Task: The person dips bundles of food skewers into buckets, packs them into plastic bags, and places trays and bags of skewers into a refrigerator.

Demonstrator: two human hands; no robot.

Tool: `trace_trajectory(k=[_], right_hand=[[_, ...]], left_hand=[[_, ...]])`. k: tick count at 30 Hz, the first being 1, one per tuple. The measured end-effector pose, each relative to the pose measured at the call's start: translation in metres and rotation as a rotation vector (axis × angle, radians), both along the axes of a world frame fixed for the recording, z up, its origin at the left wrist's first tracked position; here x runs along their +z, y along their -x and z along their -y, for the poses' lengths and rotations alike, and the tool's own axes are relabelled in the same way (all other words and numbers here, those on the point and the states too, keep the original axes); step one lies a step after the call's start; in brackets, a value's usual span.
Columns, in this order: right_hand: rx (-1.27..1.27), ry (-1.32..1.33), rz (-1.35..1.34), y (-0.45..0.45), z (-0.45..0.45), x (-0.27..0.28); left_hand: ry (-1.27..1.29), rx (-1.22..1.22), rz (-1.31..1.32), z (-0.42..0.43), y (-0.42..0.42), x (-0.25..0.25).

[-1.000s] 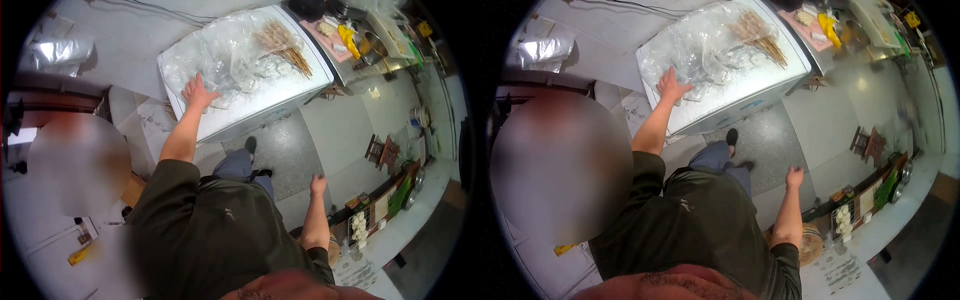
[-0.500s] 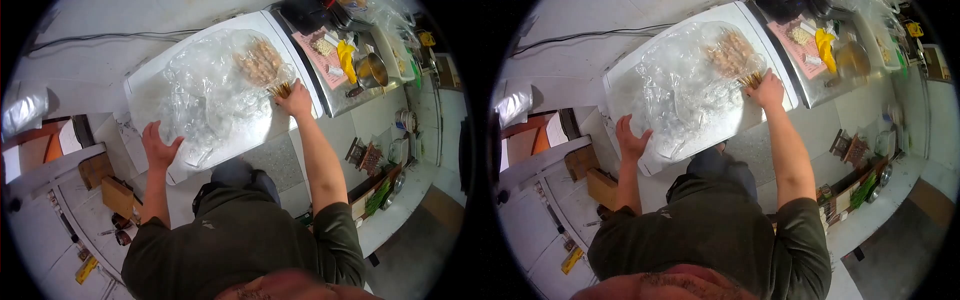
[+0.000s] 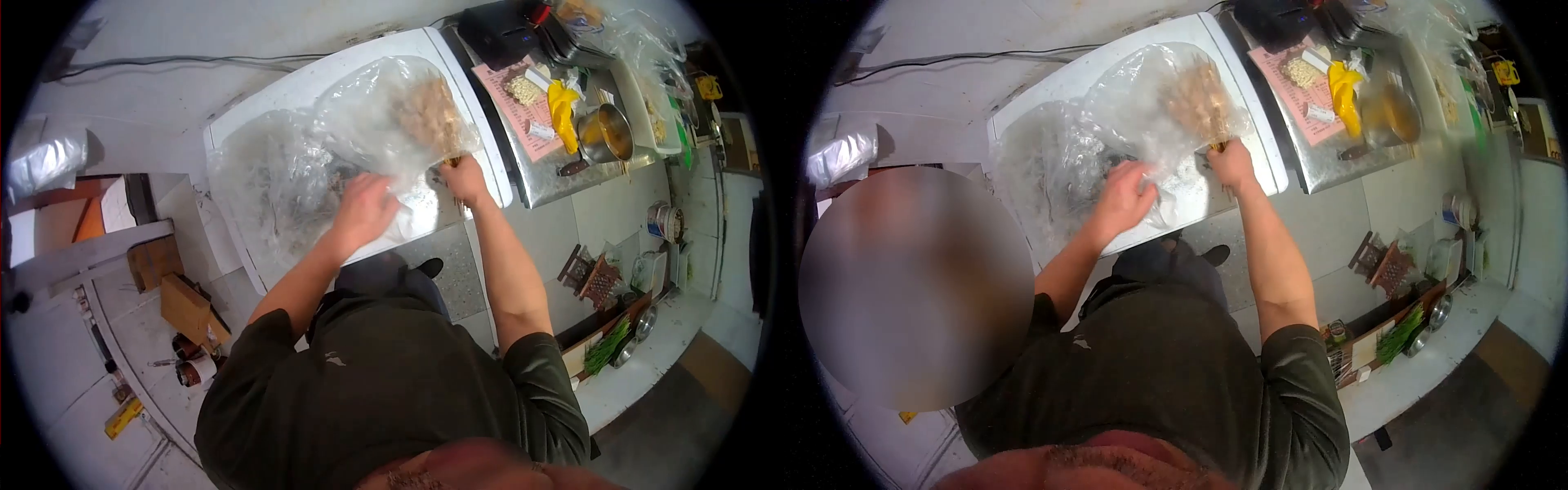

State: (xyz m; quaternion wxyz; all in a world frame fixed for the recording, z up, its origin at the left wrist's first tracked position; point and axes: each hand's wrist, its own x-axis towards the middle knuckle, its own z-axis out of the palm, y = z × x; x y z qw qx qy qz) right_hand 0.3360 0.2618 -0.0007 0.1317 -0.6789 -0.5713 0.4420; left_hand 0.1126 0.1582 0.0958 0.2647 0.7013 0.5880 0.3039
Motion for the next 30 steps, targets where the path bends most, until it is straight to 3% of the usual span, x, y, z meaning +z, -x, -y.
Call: trace_trajectory(k=[4,5,6,8,10,12,13,16,17,20,21,24,28,30], right_hand=[[0.114,0.071,-0.198,-0.022,0.016,0.019],[-0.032,-0.052,-0.359,-0.029,0.022,-0.013],[-0.073,-0.093,-0.385,-0.032,0.03,0.019],[-0.146,-0.116,-0.333,-0.05,0.034,0.007],[-0.205,0.199,-0.367,-0.059,0.045,0.081],[-0.197,0.098,-0.684,-0.07,0.053,0.064],[-0.261,0.209,-0.841,-0.074,0.057,0.074],[-0.342,0.392,-1.179,-0.078,0.071,0.096],[-0.323,0.409,-1.175,-0.078,0.077,0.098],[-0.355,0.558,-1.23,-0.083,0.101,0.102],[-0.319,0.588,-1.213,-0.087,0.106,0.1],[-0.151,0.667,-1.094,-0.099,0.122,0.077],[-0.084,0.607,-0.816,-0.106,0.141,0.066],[0.016,0.449,-0.473,-0.106,0.147,0.057]], left_hand=[[-0.03,-0.132,0.184,0.037,-0.046,0.022],[-0.067,-0.174,0.23,0.042,-0.055,0.022],[-0.126,-0.167,0.243,0.047,-0.061,0.019],[-0.236,-0.15,0.278,0.06,-0.063,0.011],[0.108,-0.072,0.389,0.074,-0.066,0.028],[0.407,0.005,0.85,0.082,-0.072,0.007],[0.575,0.053,1.071,0.085,-0.081,-0.004],[0.817,0.133,1.37,0.088,-0.109,-0.032],[0.912,0.169,1.437,0.093,-0.109,-0.065],[1.082,0.192,1.174,0.082,-0.139,-0.089],[1.006,0.146,0.918,0.079,-0.155,-0.08],[0.938,-0.099,0.351,0.071,-0.158,-0.146],[0.816,-0.332,-0.006,0.072,-0.192,-0.115],[0.622,-0.415,-0.174,0.085,-0.202,-0.155]])
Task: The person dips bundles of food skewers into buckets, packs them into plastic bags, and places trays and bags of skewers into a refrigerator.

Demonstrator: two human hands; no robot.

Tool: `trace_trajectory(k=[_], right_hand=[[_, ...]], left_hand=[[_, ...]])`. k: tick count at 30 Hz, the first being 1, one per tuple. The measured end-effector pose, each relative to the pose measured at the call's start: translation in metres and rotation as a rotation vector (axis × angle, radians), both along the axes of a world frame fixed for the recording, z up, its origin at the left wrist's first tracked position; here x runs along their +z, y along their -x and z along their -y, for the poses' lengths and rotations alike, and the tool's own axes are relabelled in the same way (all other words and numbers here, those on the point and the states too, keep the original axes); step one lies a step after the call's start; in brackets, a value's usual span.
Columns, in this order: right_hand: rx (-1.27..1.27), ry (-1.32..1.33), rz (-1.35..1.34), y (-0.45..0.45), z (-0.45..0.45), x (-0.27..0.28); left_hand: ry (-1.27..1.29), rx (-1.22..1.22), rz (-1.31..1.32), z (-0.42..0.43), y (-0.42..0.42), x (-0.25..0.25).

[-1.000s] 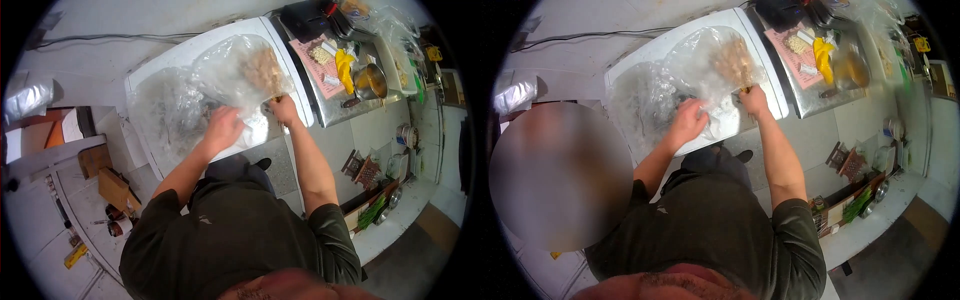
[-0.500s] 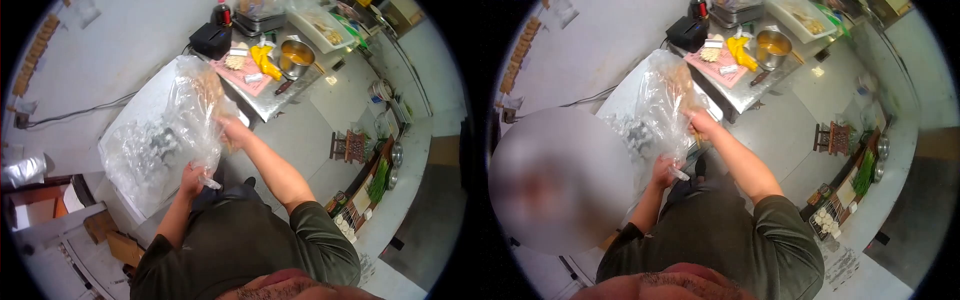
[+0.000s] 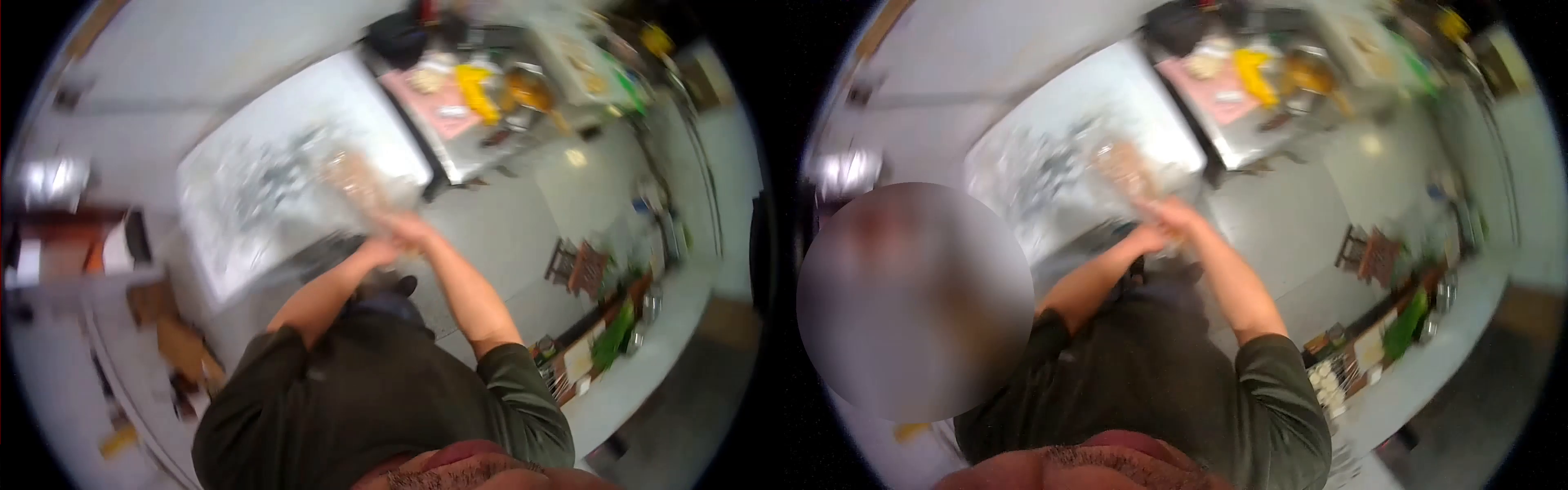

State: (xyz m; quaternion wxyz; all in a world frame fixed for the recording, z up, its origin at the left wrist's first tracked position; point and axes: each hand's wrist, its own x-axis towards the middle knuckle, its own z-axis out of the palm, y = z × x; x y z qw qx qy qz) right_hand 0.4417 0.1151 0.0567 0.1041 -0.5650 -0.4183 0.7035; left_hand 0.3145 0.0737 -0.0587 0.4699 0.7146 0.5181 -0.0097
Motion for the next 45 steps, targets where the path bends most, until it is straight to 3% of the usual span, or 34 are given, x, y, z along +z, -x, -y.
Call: trace_trajectory(k=[2,3,5,8,11,14,16,17,19,20,22,24,27,30,33,36,39,41,44,45], right_hand=[[0.078,-0.16,0.155,0.01,0.001,-0.022],[0.021,-0.415,0.149,0.015,0.009,-0.04],[0.217,-0.492,0.509,0.029,0.011,-0.022],[0.307,-0.475,0.622,0.042,0.011,-0.017],[0.158,-0.449,0.536,0.05,0.018,-0.018],[0.175,-0.428,0.576,0.053,0.016,-0.009],[0.17,-0.5,0.577,0.044,0.017,-0.004],[0.163,-0.542,0.576,0.038,0.016,0.0],[0.121,-0.561,0.545,0.027,0.016,0.017],[0.102,-0.573,0.53,0.019,0.015,0.022],[0.085,-0.659,0.523,-0.004,0.009,0.026],[0.104,-0.75,0.587,-0.016,0.009,0.038],[0.154,-0.838,0.728,-0.027,0.003,0.075],[0.148,-0.837,0.7,-0.036,0.003,0.09],[0.198,-0.894,0.563,-0.018,-0.001,0.102],[0.321,-0.822,0.377,0.025,0.002,0.114],[0.588,-0.753,0.312,0.083,-0.004,0.131],[0.638,-0.586,0.209,0.108,-0.015,0.106],[0.808,-0.598,0.504,0.137,-0.036,0.094],[0.708,-0.644,0.527,0.135,-0.036,0.087]], left_hand=[[0.062,0.055,-0.02,0.012,-0.007,0.01],[0.044,-0.022,-0.004,0.015,-0.008,0.001],[-0.041,0.127,0.059,0.027,-0.014,0.022],[0.132,0.132,0.001,0.028,-0.006,0.053],[0.236,-0.08,-0.036,0.026,0.01,0.065],[0.112,-0.019,0.271,0.05,0.068,0.068],[-0.157,0.185,0.195,0.069,0.139,0.098],[-0.417,0.291,0.07,0.074,0.177,0.103],[-0.693,0.628,-0.25,0.085,0.253,0.123],[-0.773,0.601,-0.467,0.085,0.295,0.124],[-0.895,0.784,-0.595,0.088,0.356,0.12],[-0.415,0.815,-0.386,0.083,0.416,0.084],[-0.394,1.226,0.024,0.066,0.411,0.126],[-0.621,1.164,0.313,0.053,0.382,0.179],[-0.678,1.039,0.336,0.046,0.366,0.225],[-0.903,0.797,0.173,0.052,0.356,0.244],[-0.838,0.74,0.284,0.068,0.342,0.24],[-0.865,0.677,0.209,0.082,0.334,0.238],[-0.963,0.521,0.021,0.106,0.334,0.217],[-0.925,0.544,0.017,0.114,0.334,0.206]])
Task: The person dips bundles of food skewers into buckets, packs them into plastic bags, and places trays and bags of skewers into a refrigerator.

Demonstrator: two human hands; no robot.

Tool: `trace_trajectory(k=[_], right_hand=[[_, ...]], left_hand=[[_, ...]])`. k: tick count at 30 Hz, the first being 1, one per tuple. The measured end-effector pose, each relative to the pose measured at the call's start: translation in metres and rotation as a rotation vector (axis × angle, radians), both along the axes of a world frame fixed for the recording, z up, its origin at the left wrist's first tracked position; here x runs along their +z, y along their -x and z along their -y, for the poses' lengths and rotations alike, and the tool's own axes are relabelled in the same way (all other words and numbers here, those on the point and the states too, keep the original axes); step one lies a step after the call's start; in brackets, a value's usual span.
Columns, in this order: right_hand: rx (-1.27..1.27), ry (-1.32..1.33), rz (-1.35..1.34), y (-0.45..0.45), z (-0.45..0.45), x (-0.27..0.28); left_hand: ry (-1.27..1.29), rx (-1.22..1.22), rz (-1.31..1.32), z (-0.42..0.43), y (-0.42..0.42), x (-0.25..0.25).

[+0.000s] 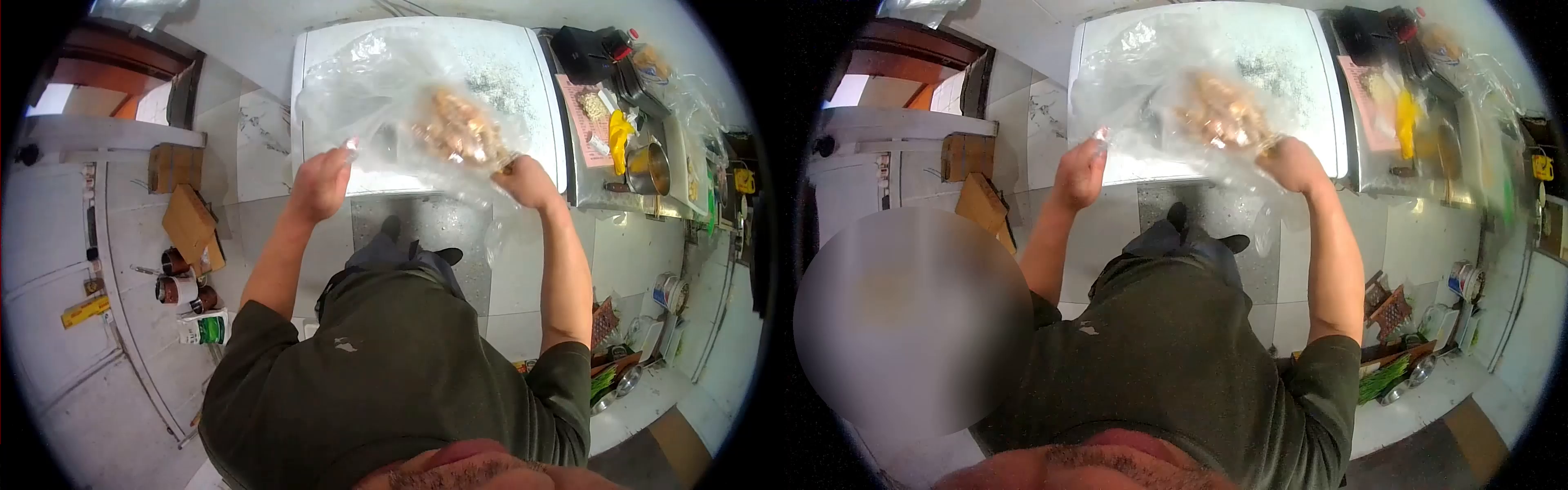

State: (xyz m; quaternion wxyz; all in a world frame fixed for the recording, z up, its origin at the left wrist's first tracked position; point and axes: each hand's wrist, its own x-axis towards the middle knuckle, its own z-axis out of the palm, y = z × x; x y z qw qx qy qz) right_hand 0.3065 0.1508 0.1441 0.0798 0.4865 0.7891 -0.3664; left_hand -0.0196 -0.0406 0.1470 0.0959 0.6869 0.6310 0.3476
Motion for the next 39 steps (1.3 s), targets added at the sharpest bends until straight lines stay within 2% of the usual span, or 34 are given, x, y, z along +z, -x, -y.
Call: trace_trajectory(k=[3,4,7,8,12,15,17,19,22,23,25,29,30,33,35,36,39], right_hand=[[-0.173,-0.171,-0.006,-0.015,-0.004,-0.01],[-0.19,-0.209,0.036,-0.022,0.002,-0.006],[-0.207,-0.301,0.116,-0.043,0.014,0.004],[-0.203,-0.324,0.135,-0.048,0.018,0.007],[-0.206,-0.32,0.176,-0.047,0.029,0.022],[-0.237,-0.315,0.207,-0.05,0.036,0.015],[-0.269,-0.329,0.204,-0.044,0.038,0.015],[-0.29,-0.34,0.219,-0.045,0.036,0.019],[-0.34,-0.367,0.246,-0.057,0.038,0.017],[-0.359,-0.384,0.271,-0.062,0.039,0.018],[-0.377,-0.428,0.32,-0.069,0.04,0.022],[-0.404,-0.459,0.373,-0.101,0.047,0.021],[-0.409,-0.455,0.374,-0.11,0.051,0.026],[-0.427,-0.436,0.365,-0.129,0.062,0.039],[-0.437,-0.413,0.356,-0.142,0.07,0.035],[-0.47,-0.421,0.309,-0.143,0.074,0.031],[-0.328,-0.34,0.214,-0.129,0.076,0.027]], left_hand=[[0.052,0.107,0.103,0.011,-0.017,-0.021],[-0.053,0.012,0.104,0.005,-0.019,-0.028],[0.263,0.303,0.328,-0.001,-0.048,-0.026],[0.396,0.321,0.322,-0.007,-0.053,-0.017],[0.092,0.277,-0.175,-0.03,-0.08,-0.01],[0.206,0.161,-0.266,-0.074,-0.105,-0.009],[0.487,0.108,-0.457,-0.102,-0.102,-0.051],[1.027,-0.028,-0.392,-0.127,-0.082,-0.078],[0.964,0.089,-0.22,-0.127,-0.069,-0.077],[0.869,0.141,-0.203,-0.124,-0.081,-0.076],[0.671,0.254,-0.156,-0.112,-0.121,-0.046],[0.804,0.127,-0.37,-0.121,-0.127,-0.11],[0.848,0.122,-0.334,-0.125,-0.114,-0.125],[0.686,0.231,-0.139,-0.119,-0.078,-0.124],[0.424,0.257,0.013,-0.108,-0.061,-0.086],[0.4,0.262,0.06,-0.108,-0.053,-0.071],[0.329,0.232,0.125,-0.101,-0.043,-0.026]])
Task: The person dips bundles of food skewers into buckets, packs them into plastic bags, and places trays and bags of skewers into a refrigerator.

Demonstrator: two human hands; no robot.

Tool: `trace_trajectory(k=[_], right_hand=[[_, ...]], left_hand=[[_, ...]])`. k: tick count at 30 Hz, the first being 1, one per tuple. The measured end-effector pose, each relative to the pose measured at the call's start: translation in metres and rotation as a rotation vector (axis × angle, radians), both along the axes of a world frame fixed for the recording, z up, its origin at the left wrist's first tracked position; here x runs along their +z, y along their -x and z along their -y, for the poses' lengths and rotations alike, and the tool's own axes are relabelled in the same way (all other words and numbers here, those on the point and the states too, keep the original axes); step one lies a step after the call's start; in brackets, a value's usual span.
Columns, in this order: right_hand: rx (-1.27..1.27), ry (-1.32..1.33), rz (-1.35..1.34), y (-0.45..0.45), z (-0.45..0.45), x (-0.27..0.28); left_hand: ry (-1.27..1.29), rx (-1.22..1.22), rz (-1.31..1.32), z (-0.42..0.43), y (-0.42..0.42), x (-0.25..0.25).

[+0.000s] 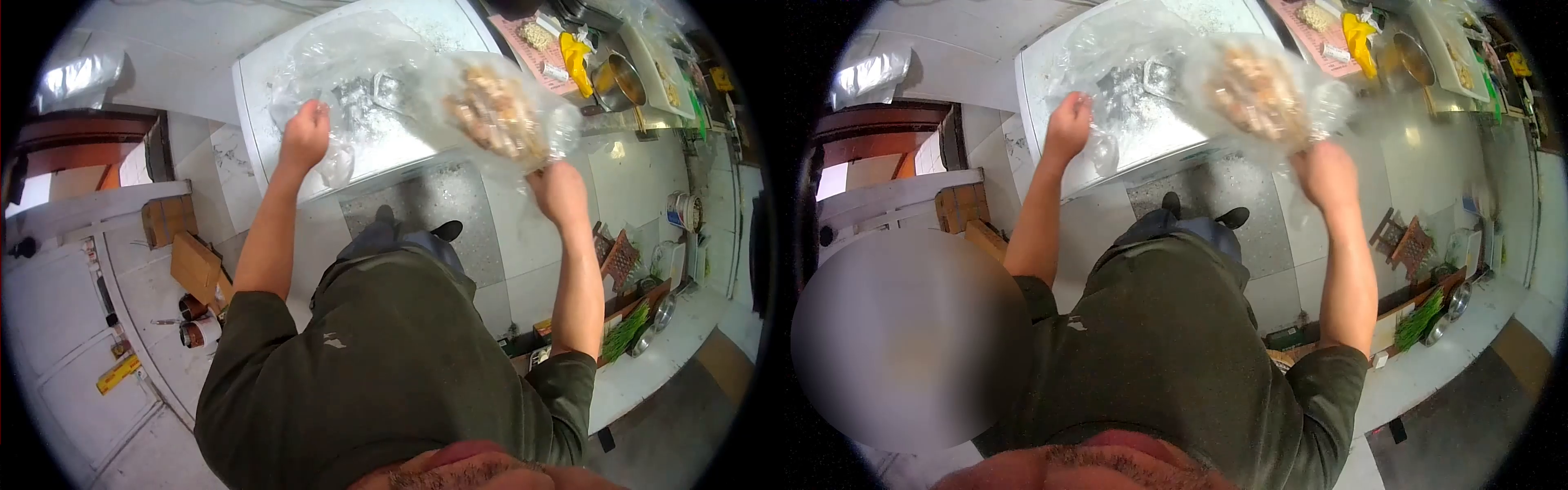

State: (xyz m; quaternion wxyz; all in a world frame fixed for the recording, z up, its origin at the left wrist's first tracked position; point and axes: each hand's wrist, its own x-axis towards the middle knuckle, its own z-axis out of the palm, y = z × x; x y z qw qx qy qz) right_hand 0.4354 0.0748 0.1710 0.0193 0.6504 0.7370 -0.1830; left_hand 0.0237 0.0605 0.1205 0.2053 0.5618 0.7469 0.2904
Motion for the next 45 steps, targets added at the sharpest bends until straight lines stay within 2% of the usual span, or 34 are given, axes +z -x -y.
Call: trace_trajectory(k=[5,8,9,12,13,17,18,19,20,21,23,24,25,26,28,29,30,32,33,36,37,38,39,41,42,44,45], right_hand=[[0.24,0.112,-0.064,0.081,-0.006,-0.007],[0.345,0.261,-0.116,0.122,-0.015,-0.01],[0.329,0.286,-0.145,0.132,-0.018,-0.016],[0.259,0.273,-0.217,0.152,-0.038,-0.045],[0.23,0.26,-0.24,0.157,-0.043,-0.053],[0.157,0.347,-0.351,0.189,-0.053,-0.067],[0.197,0.332,-0.378,0.198,-0.05,-0.07],[0.239,0.317,-0.406,0.208,-0.044,-0.072],[0.286,0.3,-0.432,0.216,-0.038,-0.072],[0.328,0.286,-0.463,0.222,-0.033,-0.071],[0.349,0.254,-0.435,0.24,-0.035,-0.093],[0.355,0.243,-0.42,0.247,-0.034,-0.1],[0.418,0.325,-0.291,0.254,-0.041,-0.087],[0.339,0.28,-0.346,0.261,-0.047,-0.106],[0.174,0.192,-0.459,0.269,-0.06,-0.163],[0.081,0.109,-0.54,0.263,-0.056,-0.163],[0.133,0.08,-0.494,0.258,-0.065,-0.176],[0.237,0.04,-0.396,0.247,-0.075,-0.215],[0.273,0.163,-0.242,0.245,-0.078,-0.206],[0.283,0.069,-0.443,0.244,-0.078,-0.214],[0.27,0.046,-0.502,0.246,-0.077,-0.216],[0.251,0.027,-0.559,0.247,-0.071,-0.22],[0.229,0.005,-0.614,0.247,-0.067,-0.221],[0.198,0.067,-0.691,0.242,-0.055,-0.194],[0.181,0.097,-0.73,0.239,-0.049,-0.172],[0.197,0.079,-0.432,0.214,-0.026,-0.128],[0.2,0.073,-0.284,0.198,-0.022,-0.111]], left_hand=[[-0.041,0.06,0.292,0.002,0.0,0.042],[-0.121,0.039,0.189,-0.003,0.012,0.06],[-0.061,0.044,0.194,0.0,0.01,0.074],[-0.107,-0.023,0.109,0.008,0.03,0.075],[-0.061,0.034,0.117,0.015,0.027,0.085],[-0.049,0.124,0.38,0.034,0.026,0.064],[-0.167,0.071,0.278,0.037,0.012,0.055],[-0.108,0.044,0.309,0.042,-0.002,0.052],[-0.233,-0.064,0.128,0.037,0.003,0.016],[-0.192,-0.068,0.107,0.037,-0.011,0.01],[-0.203,-0.218,0.19,0.05,-0.033,0.021],[-0.175,-0.165,0.347,0.061,-0.037,0.019],[-0.149,-0.115,0.505,0.072,-0.04,0.013],[-0.125,-0.066,0.662,0.083,-0.04,0.006],[-0.05,0.106,0.771,0.113,-0.022,-0.008],[0.023,0.183,0.896,0.134,-0.012,-0.024],[0.097,0.255,1.02,0.152,-0.005,-0.036],[0.37,0.146,0.945,0.176,-0.001,-0.037],[0.502,0.092,0.904,0.181,0.003,-0.04],[0.407,-0.141,0.614,0.184,0.035,-0.085],[0.286,0.145,0.669,0.161,0.034,-0.072],[0.142,0.192,0.384,0.144,0.056,-0.102],[0.182,0.402,0.227,0.109,0.04,-0.062],[0.204,0.405,0.21,0.072,0.042,-0.097],[0.262,0.367,0.182,0.066,0.034,-0.092],[0.364,0.292,0.125,0.048,0.022,-0.07],[0.323,0.324,0.069,0.049,0.026,-0.096]])
